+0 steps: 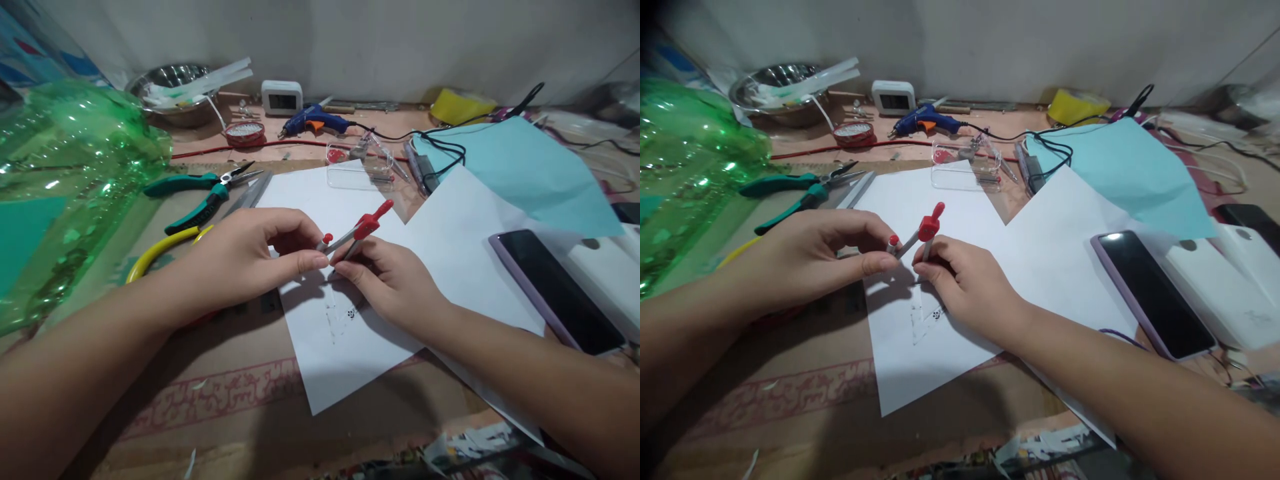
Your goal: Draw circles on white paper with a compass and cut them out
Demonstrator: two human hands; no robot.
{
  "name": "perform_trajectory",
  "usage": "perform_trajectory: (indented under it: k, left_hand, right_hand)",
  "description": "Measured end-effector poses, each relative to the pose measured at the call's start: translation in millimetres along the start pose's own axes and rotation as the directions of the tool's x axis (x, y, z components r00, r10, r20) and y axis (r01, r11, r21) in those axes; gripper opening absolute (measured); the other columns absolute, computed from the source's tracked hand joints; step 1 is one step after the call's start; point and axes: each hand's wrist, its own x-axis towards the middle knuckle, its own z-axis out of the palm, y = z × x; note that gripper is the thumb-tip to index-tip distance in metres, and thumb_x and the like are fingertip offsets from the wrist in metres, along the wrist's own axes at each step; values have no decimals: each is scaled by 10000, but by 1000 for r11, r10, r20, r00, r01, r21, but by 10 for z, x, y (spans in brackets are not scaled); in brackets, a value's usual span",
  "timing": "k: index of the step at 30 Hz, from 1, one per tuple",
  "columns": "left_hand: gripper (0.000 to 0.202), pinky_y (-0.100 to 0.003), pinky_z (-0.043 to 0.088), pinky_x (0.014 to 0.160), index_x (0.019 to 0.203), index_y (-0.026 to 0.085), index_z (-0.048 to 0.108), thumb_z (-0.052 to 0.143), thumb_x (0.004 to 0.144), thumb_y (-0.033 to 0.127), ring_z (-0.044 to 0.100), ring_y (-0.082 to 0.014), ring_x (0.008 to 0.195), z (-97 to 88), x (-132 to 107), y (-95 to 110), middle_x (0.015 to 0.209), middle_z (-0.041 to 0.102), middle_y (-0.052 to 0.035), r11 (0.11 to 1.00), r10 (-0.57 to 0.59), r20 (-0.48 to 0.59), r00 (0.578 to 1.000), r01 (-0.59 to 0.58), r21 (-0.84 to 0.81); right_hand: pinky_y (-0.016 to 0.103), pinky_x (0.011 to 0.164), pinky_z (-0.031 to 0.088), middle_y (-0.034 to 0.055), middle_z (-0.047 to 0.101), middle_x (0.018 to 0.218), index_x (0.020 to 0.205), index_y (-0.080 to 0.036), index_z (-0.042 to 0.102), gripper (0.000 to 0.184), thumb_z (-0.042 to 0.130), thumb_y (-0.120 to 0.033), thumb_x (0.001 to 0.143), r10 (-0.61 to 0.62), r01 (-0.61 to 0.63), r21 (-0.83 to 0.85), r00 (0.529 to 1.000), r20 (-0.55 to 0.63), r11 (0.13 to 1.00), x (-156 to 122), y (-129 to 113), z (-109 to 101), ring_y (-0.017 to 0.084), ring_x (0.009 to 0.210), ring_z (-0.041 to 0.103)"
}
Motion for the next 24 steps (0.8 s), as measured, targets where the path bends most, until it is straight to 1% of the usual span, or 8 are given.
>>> perform_trajectory:
  k: [2, 6, 15, 20, 24]
  left_hand:
    - [159, -208, 455, 592, 859, 219, 714, 706, 880, 377, 631, -112, 645, 1, 0, -15, 743, 711, 48, 1000, -14, 24, 1000, 15, -10]
    - [179, -221, 465, 610, 865, 220, 712, 697, 886, 397, 636, -123, 668, 1, -3, -22, 767, 715, 35, 999, -33, 37, 999, 34, -7]
    - [167, -223, 451, 605, 864, 220, 708, 696, 893, 385, 621, -115, 663, -17, -10, -18, 770, 710, 38, 1000, -24, 49, 999, 24, -7]
    - [114, -227, 460, 608, 857, 225, 699, 689, 890, 334, 617, -115, 664, -15, 0, -17, 763, 706, 36, 999, -34, 58, 998, 36, -40]
    - [151, -222, 457, 607, 857, 222, 698, 699, 888, 370, 618, -111, 667, -16, 8, -9, 759, 701, 41, 999, -35, 68, 997, 37, -35]
  right_hand:
    - [289, 722, 502, -10, 720, 835, 921, -208, 636, 81, 567, -193, 962, 4, -4, -5, 1000, 6, 1000, 1, -1, 5, 154, 749, 687]
    - [297, 734, 501, -4, 723, 833, 909, -208, 635, 90, 564, -193, 962, -7, 7, -22, 1000, 5, 1000, 4, -2, 4, 165, 771, 689]
    - [284, 719, 491, 1, 734, 847, 899, -207, 643, 100, 564, -181, 954, -26, 27, -46, 1000, 11, 999, 19, -24, -10, 165, 779, 687]
    - [288, 717, 491, 5, 738, 840, 899, -207, 642, 105, 557, -189, 957, -19, 20, -49, 999, 26, 999, 20, -27, -6, 170, 776, 688]
    - [284, 702, 482, 7, 739, 847, 898, -207, 644, 104, 559, -188, 954, -31, 33, -69, 999, 21, 997, 24, -19, -9, 167, 768, 680]
